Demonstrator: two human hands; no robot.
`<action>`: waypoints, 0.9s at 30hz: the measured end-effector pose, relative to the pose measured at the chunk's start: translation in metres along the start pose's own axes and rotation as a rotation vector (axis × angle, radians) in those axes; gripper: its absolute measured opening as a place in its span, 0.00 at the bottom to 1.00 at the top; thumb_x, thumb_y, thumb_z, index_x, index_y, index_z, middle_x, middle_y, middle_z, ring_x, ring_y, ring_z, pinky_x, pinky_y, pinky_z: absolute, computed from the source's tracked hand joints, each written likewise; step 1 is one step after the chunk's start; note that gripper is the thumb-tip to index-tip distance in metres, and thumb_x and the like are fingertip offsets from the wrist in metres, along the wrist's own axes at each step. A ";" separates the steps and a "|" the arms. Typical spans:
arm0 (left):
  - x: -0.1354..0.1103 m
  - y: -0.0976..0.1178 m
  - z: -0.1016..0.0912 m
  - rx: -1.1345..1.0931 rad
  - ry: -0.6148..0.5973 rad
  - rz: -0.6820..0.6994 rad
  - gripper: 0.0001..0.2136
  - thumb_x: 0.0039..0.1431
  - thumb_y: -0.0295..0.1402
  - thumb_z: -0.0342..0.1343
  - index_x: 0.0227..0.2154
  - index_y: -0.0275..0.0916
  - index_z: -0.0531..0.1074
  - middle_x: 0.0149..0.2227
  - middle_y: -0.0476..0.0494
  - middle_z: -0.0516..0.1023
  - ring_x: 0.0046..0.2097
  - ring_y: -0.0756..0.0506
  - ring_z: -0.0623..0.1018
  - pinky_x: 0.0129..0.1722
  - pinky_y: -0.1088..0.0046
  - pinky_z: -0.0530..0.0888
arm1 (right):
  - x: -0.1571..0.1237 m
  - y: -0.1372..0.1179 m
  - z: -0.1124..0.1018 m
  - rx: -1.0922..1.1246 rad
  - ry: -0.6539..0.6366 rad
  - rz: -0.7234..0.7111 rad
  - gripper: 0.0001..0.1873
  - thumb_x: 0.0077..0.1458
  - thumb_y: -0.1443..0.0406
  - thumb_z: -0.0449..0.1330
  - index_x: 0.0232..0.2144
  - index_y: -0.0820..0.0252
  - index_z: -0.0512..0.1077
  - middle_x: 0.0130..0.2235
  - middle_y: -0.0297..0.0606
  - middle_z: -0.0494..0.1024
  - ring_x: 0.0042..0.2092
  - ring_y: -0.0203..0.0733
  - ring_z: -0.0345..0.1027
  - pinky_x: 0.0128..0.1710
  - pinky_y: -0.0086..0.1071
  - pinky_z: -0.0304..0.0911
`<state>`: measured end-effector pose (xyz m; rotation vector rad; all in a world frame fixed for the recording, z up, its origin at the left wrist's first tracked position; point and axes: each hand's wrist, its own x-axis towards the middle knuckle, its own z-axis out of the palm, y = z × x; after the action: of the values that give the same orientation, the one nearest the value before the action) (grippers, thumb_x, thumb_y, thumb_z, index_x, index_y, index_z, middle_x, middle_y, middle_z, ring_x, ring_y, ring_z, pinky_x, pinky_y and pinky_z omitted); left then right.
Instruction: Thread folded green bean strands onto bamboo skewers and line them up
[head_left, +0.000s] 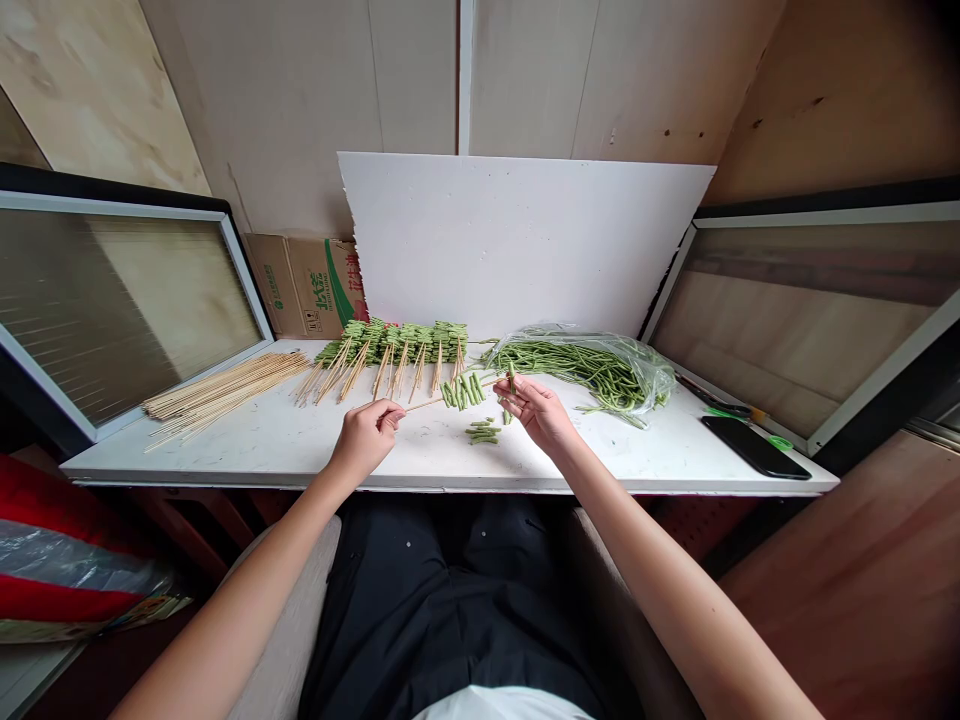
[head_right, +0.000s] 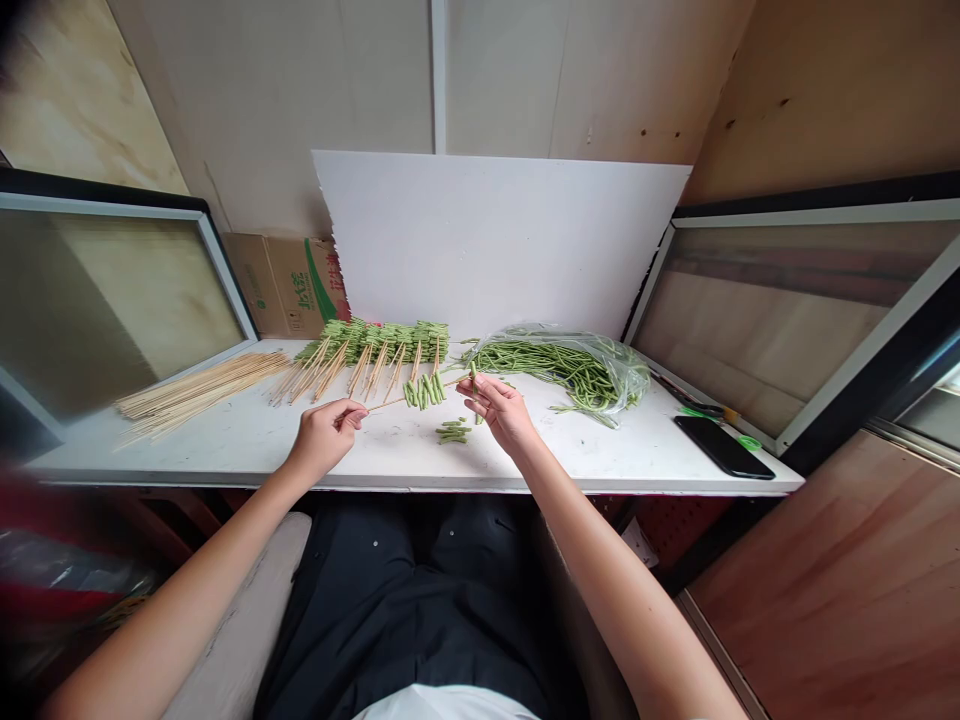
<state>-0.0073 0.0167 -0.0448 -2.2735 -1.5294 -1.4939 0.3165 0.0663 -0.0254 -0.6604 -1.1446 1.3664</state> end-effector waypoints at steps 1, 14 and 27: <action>0.000 0.000 -0.001 0.010 0.002 0.000 0.10 0.65 0.33 0.53 0.32 0.40 0.78 0.26 0.47 0.80 0.28 0.47 0.77 0.34 0.71 0.72 | 0.000 0.000 0.000 -0.003 0.006 -0.003 0.20 0.51 0.50 0.75 0.42 0.55 0.83 0.50 0.44 0.86 0.57 0.52 0.78 0.56 0.41 0.74; 0.000 0.010 -0.008 0.163 0.077 0.046 0.11 0.62 0.24 0.51 0.31 0.42 0.77 0.34 0.45 0.85 0.37 0.43 0.82 0.37 0.70 0.73 | 0.002 0.000 0.000 -0.036 0.060 -0.054 0.18 0.46 0.52 0.78 0.35 0.56 0.84 0.43 0.44 0.87 0.55 0.54 0.80 0.50 0.40 0.76; -0.001 0.008 -0.011 0.210 0.129 0.118 0.12 0.61 0.22 0.51 0.30 0.41 0.77 0.33 0.46 0.85 0.36 0.44 0.83 0.36 0.72 0.73 | -0.001 0.006 0.006 -0.041 0.069 -0.063 0.20 0.43 0.52 0.80 0.36 0.56 0.85 0.44 0.45 0.87 0.55 0.56 0.80 0.48 0.41 0.78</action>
<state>-0.0088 0.0065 -0.0355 -2.0690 -1.4165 -1.3504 0.3091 0.0652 -0.0289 -0.6908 -1.1318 1.2608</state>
